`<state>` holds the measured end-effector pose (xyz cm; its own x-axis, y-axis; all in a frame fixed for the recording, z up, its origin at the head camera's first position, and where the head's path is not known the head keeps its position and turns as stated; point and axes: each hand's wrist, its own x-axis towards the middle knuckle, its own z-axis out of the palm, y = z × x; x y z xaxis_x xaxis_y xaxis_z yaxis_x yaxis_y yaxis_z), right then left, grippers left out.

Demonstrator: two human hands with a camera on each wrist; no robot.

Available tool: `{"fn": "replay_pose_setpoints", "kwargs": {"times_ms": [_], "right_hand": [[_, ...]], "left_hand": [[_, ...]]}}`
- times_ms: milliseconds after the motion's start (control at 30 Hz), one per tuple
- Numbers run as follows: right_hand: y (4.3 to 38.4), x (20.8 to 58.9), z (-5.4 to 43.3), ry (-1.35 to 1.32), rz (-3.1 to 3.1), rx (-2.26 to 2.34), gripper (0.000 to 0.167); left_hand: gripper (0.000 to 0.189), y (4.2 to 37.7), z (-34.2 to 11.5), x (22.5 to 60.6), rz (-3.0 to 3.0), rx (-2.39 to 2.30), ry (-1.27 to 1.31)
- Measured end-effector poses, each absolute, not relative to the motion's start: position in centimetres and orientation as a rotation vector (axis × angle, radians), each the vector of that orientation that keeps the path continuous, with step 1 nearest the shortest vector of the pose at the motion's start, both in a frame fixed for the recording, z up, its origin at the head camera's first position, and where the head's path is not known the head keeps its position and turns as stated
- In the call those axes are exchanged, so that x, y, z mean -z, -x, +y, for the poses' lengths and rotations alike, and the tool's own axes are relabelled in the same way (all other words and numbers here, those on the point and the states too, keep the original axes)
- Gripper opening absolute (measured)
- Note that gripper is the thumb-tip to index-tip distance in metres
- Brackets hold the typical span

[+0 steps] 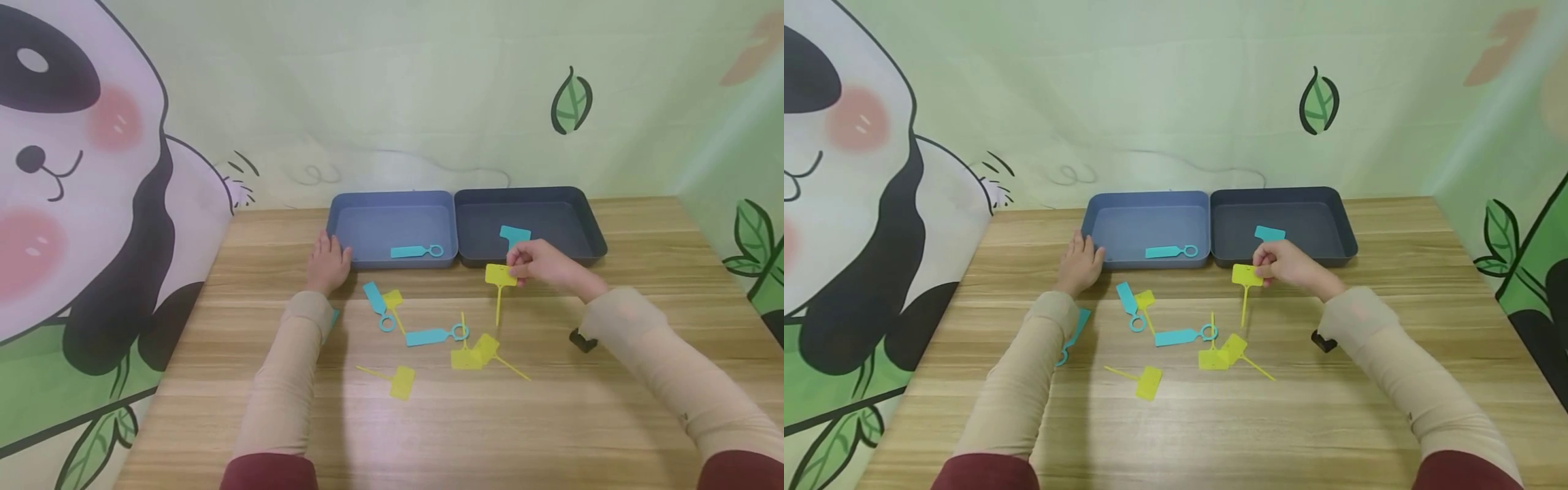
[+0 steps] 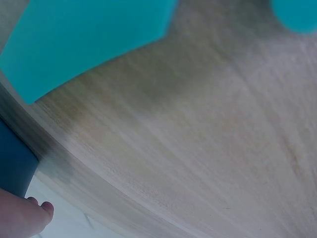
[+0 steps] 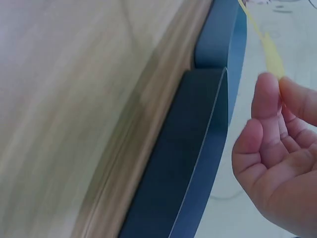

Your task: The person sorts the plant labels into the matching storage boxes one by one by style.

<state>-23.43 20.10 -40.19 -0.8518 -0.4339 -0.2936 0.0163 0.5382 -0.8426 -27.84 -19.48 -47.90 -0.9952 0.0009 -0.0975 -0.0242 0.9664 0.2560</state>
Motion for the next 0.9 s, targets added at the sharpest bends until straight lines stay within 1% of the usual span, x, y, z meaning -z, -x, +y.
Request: {"fn": "replay_pose_setpoints", "kwargs": {"times_ms": [300, 400, 533, 733, 900], "right_hand": [[25.1, 39.4, 21.7, 0.155, 2.515, 1.308, 0.023], [25.5, 39.4, 22.0, 0.077, 2.514, 1.393, 0.026], [26.1, 39.6, 22.5, -0.033, 2.505, 1.501, 0.026], [27.1, 39.9, 23.8, -0.107, 2.575, 1.578, 0.025], [27.6, 40.0, 24.6, -0.193, 2.561, 1.701, 0.022]], "left_hand": [[0.062, 27.8, -19.5, 47.8, 3.010, -0.406, 0.032], [0.062, 27.8, -19.5, 47.8, 3.010, -0.401, 0.030], [0.062, 27.8, -19.5, 47.8, 3.014, -0.401, 0.030], [0.062, 27.8, -19.5, 47.9, 3.019, -0.406, 0.027], [0.063, 28.1, -19.6, 48.0, 2.995, -0.442, 0.044]]}}
